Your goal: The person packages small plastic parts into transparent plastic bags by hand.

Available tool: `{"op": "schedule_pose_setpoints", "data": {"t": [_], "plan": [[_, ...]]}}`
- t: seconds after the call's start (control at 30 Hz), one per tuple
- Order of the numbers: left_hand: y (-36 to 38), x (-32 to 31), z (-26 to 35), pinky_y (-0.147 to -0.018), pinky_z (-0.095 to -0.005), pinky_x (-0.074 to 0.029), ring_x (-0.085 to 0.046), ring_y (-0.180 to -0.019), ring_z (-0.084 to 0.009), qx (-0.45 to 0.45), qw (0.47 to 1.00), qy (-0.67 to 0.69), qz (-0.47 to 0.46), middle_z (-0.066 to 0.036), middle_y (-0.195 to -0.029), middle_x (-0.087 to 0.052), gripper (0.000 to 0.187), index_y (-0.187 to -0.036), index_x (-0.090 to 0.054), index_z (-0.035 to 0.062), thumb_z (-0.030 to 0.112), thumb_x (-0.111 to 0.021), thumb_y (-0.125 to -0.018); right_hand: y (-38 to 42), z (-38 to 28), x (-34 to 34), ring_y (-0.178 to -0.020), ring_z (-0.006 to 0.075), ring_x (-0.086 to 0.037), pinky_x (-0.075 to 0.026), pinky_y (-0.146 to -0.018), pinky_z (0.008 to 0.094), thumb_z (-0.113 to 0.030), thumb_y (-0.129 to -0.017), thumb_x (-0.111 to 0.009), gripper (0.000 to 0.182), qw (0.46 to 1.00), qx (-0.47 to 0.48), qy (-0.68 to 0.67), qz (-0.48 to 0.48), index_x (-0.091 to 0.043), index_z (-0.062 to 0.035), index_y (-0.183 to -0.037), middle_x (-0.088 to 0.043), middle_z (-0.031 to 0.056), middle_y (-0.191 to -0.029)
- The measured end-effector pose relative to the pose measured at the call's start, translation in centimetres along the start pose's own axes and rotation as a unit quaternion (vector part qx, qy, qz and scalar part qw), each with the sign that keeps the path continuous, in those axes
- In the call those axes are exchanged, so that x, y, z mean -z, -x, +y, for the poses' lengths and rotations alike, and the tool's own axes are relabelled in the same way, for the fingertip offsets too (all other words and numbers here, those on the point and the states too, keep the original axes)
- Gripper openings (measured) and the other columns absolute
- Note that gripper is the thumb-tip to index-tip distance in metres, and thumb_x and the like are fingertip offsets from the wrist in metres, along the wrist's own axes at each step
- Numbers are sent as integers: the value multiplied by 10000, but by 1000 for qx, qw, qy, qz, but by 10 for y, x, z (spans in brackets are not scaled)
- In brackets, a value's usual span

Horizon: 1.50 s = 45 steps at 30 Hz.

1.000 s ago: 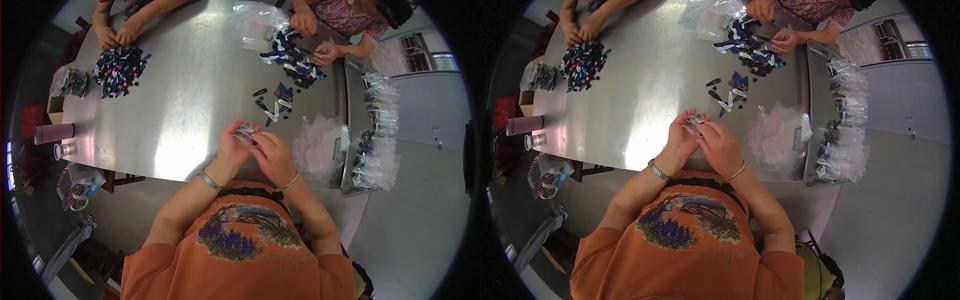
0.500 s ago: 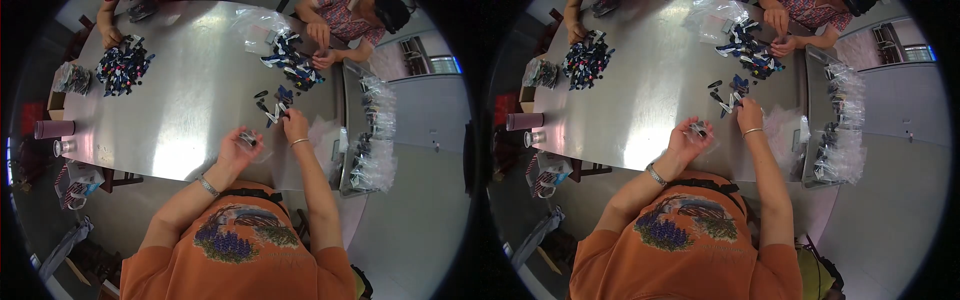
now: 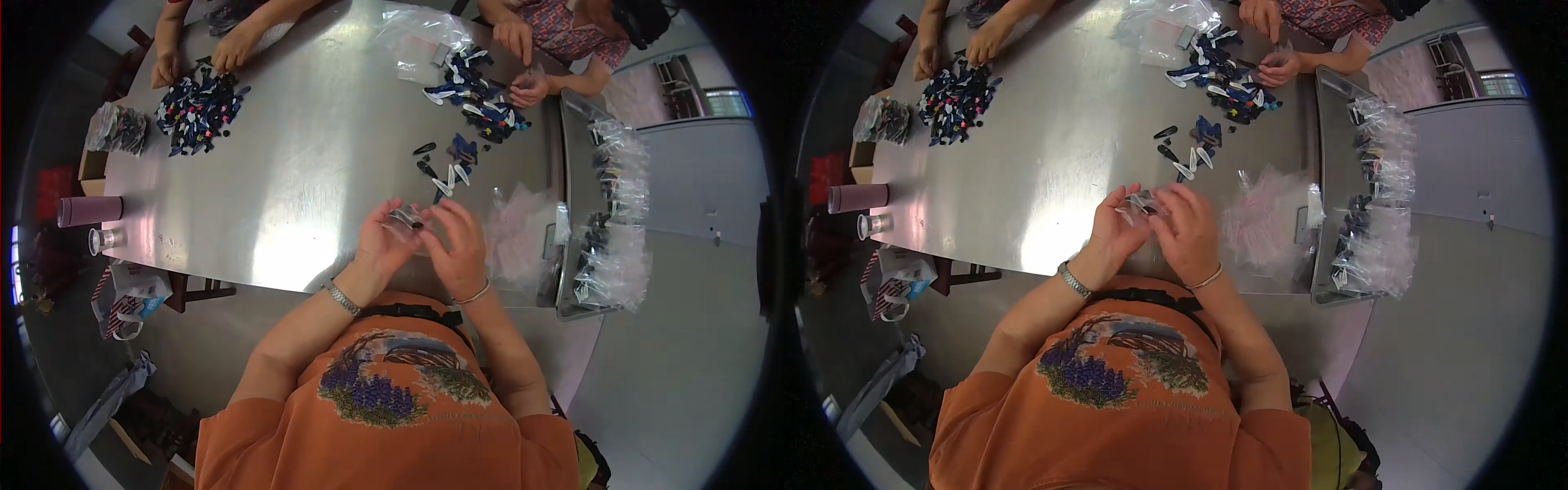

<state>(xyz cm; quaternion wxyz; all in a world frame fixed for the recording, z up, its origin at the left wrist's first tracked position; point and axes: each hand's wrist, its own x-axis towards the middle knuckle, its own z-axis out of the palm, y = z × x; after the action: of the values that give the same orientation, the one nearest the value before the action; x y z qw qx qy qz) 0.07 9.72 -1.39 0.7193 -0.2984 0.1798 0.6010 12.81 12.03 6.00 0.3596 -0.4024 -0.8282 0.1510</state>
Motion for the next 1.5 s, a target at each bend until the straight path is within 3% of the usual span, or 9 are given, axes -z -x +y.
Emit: {"op": "schedule_pose_setpoints", "data": {"t": [0.1,0.43,0.5,0.77,0.83,1.2,1.37,1.43,1.5], "plan": [[5,1,-1,-857,-460,-446,-543,-952,-307,20,999,-19,-17,-138,-991,-571,158,-967,-516,87,228,-477,-907,14,-4,3,-845,282,-584,-477,-725,362,-46,-750,-633,225,975,-194,-83,-68,-618,-55,-975,-605,108,-963],[13,3,-6,-715,-334,-545,-623,-855,-244,61,964,-260,-9,-114,-967,-608,179,-1030,-542,23,54,-512,-856,47,21,28,-790,285,-586,-478,-683,354,-36,-776,-608,140,998,-28,-15,-62,-639,-54,-911,-597,113,-893],[18,-9,-11,-683,-308,-547,-629,-826,-233,9,944,-330,-16,-111,-949,-604,203,-1036,-538,-2,32,-500,-840,57,26,26,-802,203,-606,-481,-694,303,-93,-815,-630,182,948,-239,-205,-46,-625,-53,-994,-610,93,-907],[14,-19,-28,-635,-245,-533,-623,-737,-163,-50,890,-452,-26,-78,-905,-617,245,-1079,-523,6,22,-498,-836,60,31,29,-756,109,-561,-472,-659,219,-197,-825,-679,575,775,-434,-459,2,-408,18,-1285,-584,53,-868],[11,-15,-40,-669,-259,-539,-624,-761,-166,-49,883,-465,-37,-78,-927,-614,259,-1108,-509,7,22,-492,-850,68,35,21,-752,113,-558,-472,-654,230,-224,-790,-717,700,854,-413,-316,14,-341,37,-1321,-585,62,-870],[24,-24,-62,-739,-324,-536,-605,-875,-235,-73,890,-449,27,-120,-1127,-536,429,-1275,-371,65,74,-520,-873,73,117,206,-716,82,-544,-465,-644,239,-51,-766,-631,296,912,-364,-81,172,-613,-30,-1060,-596,-2,-768],[27,-13,-52,-709,-303,-513,-588,-853,-214,-115,887,-443,60,-79,-1084,-560,387,-1223,-429,87,105,-542,-854,81,237,273,-685,120,-555,-464,-660,272,-59,-766,-611,311,932,-352,51,66,-606,-36,-1076,-603,40,-759],[28,-11,-50,-700,-297,-509,-586,-842,-208,-125,886,-442,60,-73,-1069,-564,382,-1218,-430,90,104,-543,-853,76,277,277,-779,293,-629,-490,-703,374,-69,-777,-537,257,923,-330,176,-87,-612,-52,-1023,-660,130,-921],[29,-10,-49,-692,-290,-505,-584,-831,-203,-135,885,-441,62,-67,-1054,-568,377,-1213,-432,94,104,-545,-853,64,296,278,-807,299,-625,-488,-720,394,-74,-776,-536,243,876,-344,312,-128,-611,-69,-1008,-655,126,-931]]}}
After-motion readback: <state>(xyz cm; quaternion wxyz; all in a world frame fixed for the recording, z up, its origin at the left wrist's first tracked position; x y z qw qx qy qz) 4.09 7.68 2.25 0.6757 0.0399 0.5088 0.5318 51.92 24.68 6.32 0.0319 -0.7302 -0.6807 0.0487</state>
